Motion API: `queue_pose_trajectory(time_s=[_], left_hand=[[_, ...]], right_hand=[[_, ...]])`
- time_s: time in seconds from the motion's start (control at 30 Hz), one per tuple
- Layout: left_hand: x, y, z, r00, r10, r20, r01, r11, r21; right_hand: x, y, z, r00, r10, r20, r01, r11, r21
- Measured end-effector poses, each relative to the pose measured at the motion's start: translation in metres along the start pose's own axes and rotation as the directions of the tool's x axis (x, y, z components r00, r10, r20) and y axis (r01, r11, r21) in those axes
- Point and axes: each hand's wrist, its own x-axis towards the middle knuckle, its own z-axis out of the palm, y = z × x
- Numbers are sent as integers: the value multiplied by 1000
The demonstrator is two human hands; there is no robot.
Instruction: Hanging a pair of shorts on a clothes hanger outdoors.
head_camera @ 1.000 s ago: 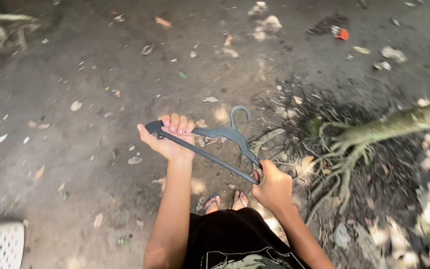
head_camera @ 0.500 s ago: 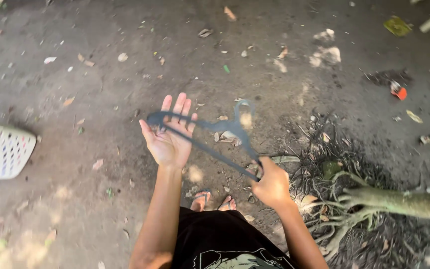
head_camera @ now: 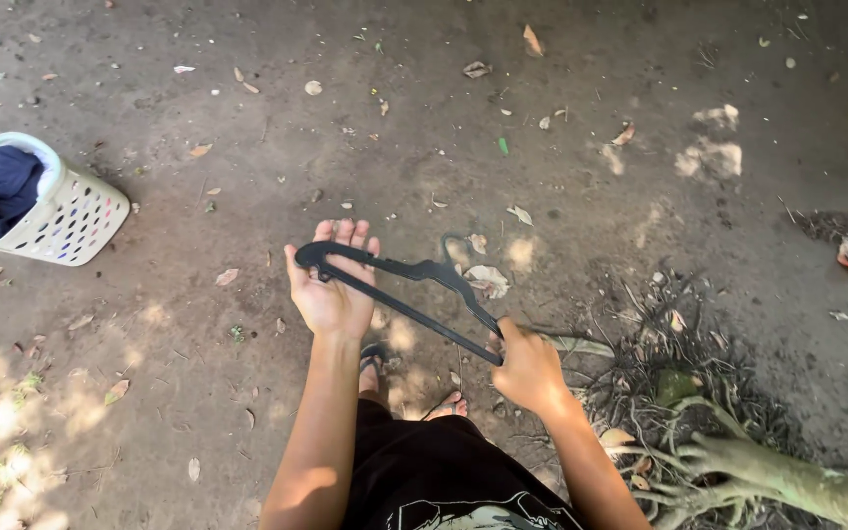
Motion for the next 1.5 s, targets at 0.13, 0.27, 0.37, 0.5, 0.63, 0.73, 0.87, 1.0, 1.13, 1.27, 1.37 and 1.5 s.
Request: queue_pose_trajectory(time_s=[0.13, 0.27, 0.37, 0.5, 0.63, 0.73, 0.87, 1.0, 1.13, 1.27, 1.37, 1.5], left_hand=[[0, 19, -6, 999, 30, -26, -31, 998, -58], [5, 44, -4, 998, 64, -18, -64, 998, 1], [15, 70, 1, 995, 101, -16, -101, 995, 15], [26, 111, -15, 986, 162, -32, -161, 986, 51], [33, 148, -17, 970, 219, -105, -215, 975, 48], [43, 178, -40, 950, 281, -137, -281, 959, 20], [47, 214, -37, 936, 326, -131, -326, 945, 21], [59, 245, -65, 884, 431, -178, -426, 902, 70], [59, 265, -41, 823, 521, -227, -511, 853, 107], [61, 261, -32, 779, 558, -286, -515, 830, 215], [59, 249, -39, 757, 598, -264, -514, 794, 325], [62, 268, -45, 670, 690, -273, -588, 718, 371]], right_hand=[[5, -35, -6, 995, 2, -101, 14, 989, 149], [24, -48, 4, 999, 29, 34, -33, 991, 127], [44, -65, 12, 998, -10, 55, 6, 997, 78], [65, -86, 45, 997, 70, 28, -75, 962, 263], [83, -144, 46, 984, 37, 172, -45, 998, 48], [99, -163, 68, 992, 19, 127, -27, 998, 59], [114, -200, 84, 980, -26, 198, 29, 999, -15], [126, -233, 109, 955, -44, 292, 74, 993, -92], [127, -275, 124, 950, -67, 305, 86, 995, -48], [134, -299, 152, 921, -261, 289, 248, 965, 79], [142, -320, 156, 898, -331, 291, 299, 942, 151], [164, -307, 176, 905, -358, 228, 360, 932, 34]])
